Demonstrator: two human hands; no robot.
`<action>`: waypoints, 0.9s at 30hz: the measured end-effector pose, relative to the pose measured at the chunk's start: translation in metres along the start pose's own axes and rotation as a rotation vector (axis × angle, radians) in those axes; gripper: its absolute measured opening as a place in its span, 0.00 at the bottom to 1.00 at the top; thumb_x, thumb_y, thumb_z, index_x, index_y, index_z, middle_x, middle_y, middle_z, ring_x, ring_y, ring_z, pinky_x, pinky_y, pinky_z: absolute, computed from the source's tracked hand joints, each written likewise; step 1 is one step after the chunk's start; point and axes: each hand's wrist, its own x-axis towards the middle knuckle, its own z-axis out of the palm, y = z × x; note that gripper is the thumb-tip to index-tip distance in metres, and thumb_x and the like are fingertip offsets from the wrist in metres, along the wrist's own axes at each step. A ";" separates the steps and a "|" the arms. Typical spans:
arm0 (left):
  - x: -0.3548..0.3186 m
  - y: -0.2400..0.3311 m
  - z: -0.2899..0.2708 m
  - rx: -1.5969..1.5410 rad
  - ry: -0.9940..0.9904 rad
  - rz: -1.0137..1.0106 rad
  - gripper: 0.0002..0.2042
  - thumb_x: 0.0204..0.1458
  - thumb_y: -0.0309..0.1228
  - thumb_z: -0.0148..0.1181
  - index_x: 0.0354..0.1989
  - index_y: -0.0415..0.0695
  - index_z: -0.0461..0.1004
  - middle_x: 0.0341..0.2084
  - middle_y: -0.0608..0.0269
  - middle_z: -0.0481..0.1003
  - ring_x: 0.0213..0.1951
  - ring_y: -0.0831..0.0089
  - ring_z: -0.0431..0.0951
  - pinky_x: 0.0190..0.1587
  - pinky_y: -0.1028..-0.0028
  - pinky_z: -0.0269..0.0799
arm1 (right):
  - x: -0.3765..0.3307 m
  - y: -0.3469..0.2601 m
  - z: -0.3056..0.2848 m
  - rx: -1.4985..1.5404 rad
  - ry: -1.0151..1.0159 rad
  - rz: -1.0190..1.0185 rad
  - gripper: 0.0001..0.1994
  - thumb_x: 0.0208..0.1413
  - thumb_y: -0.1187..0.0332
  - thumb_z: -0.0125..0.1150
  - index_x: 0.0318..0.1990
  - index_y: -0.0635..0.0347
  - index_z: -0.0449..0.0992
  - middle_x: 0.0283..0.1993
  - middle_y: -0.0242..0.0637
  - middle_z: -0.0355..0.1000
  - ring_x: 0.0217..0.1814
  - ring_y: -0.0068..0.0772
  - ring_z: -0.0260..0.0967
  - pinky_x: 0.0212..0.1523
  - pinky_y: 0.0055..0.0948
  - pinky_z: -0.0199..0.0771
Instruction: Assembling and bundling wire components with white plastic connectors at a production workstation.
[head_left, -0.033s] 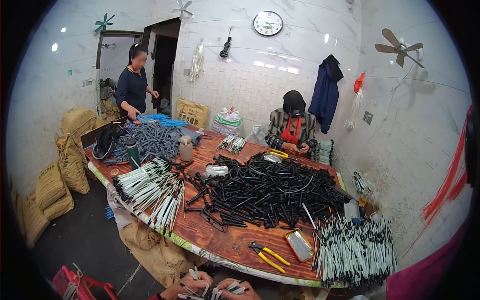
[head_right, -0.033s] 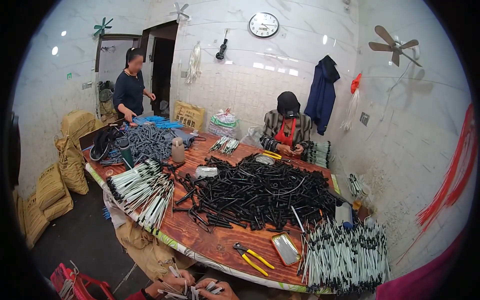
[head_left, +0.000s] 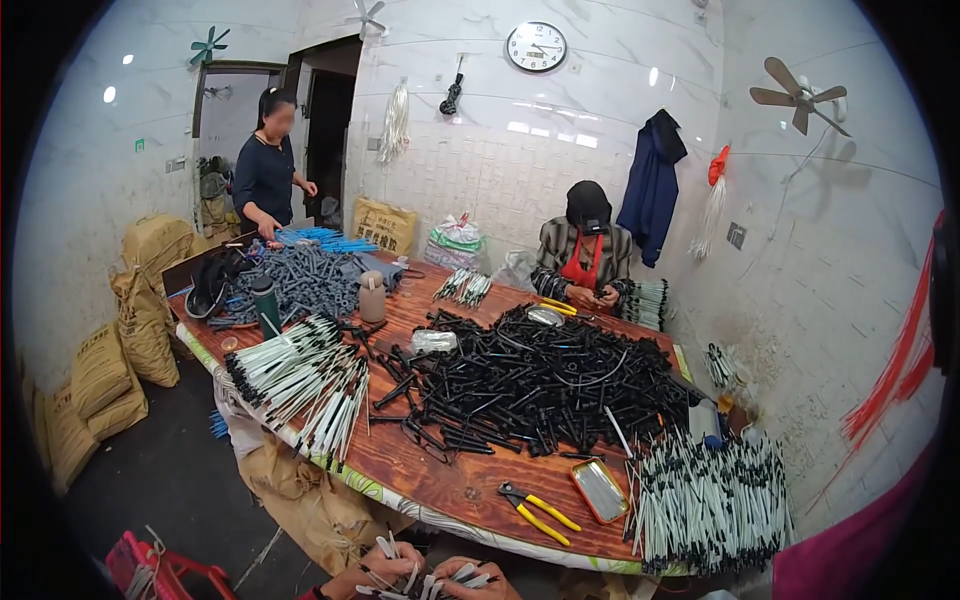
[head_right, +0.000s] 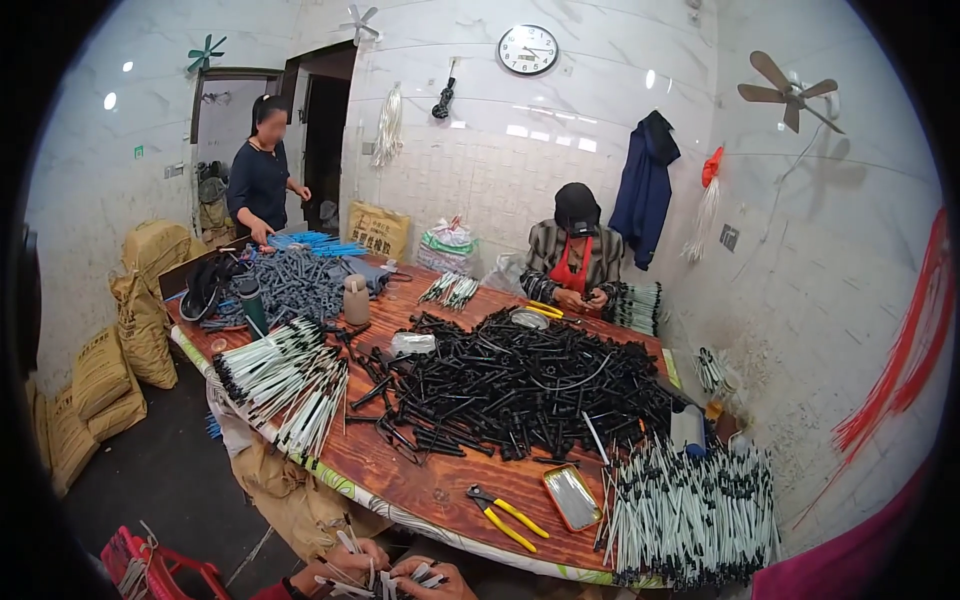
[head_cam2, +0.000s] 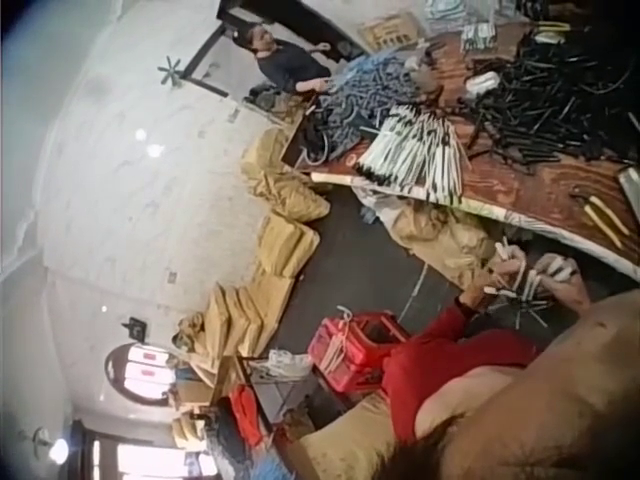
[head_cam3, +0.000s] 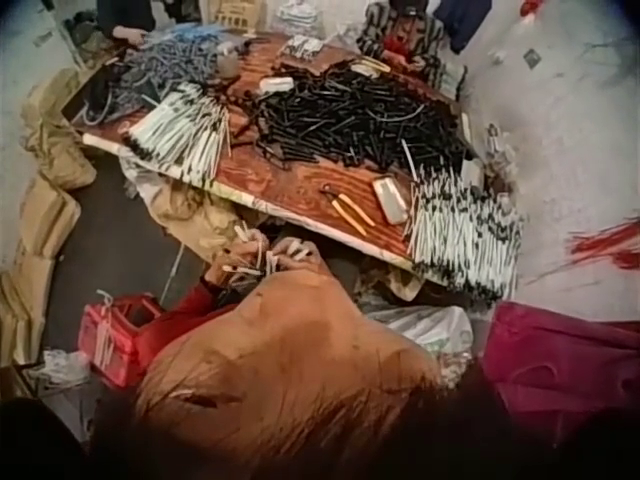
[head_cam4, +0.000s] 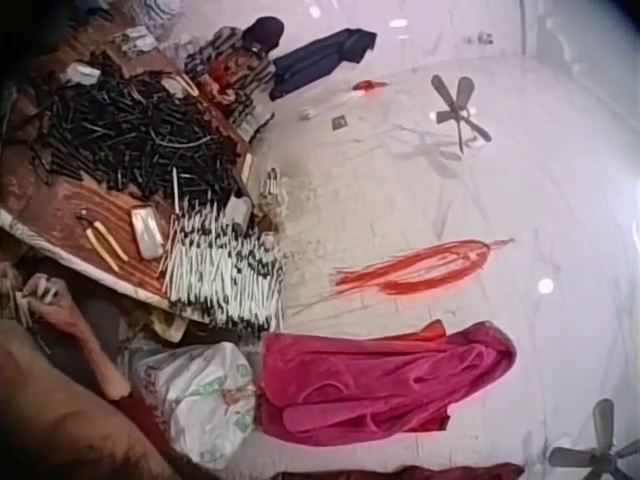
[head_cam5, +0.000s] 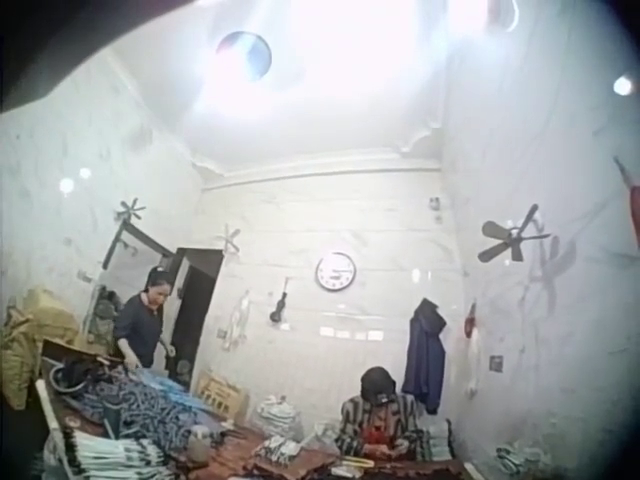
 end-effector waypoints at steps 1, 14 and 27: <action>-0.002 -0.001 0.000 -0.020 0.038 0.005 0.08 0.60 0.31 0.62 0.34 0.38 0.76 0.29 0.59 0.73 0.34 0.69 0.70 0.41 0.67 0.65 | 0.001 -0.002 0.000 -0.020 -0.001 -0.008 0.05 0.56 0.73 0.65 0.39 0.61 0.78 0.33 0.27 0.71 0.33 0.18 0.63 0.34 0.26 0.67; -0.003 0.016 0.011 0.148 -0.116 -0.116 0.13 0.59 0.39 0.65 0.37 0.42 0.75 0.31 0.73 0.73 0.35 0.82 0.70 0.38 0.79 0.63 | -0.003 -0.008 0.007 0.176 -0.005 0.023 0.07 0.60 0.77 0.62 0.45 0.68 0.78 0.41 0.35 0.74 0.41 0.26 0.69 0.42 0.28 0.70; 0.007 0.013 0.011 0.270 -0.191 -0.107 0.13 0.60 0.39 0.63 0.32 0.42 0.73 0.28 0.74 0.70 0.33 0.83 0.66 0.36 0.79 0.60 | 0.002 -0.007 -0.011 0.100 -0.138 0.108 0.08 0.60 0.75 0.64 0.45 0.68 0.78 0.45 0.37 0.73 0.45 0.32 0.70 0.47 0.31 0.70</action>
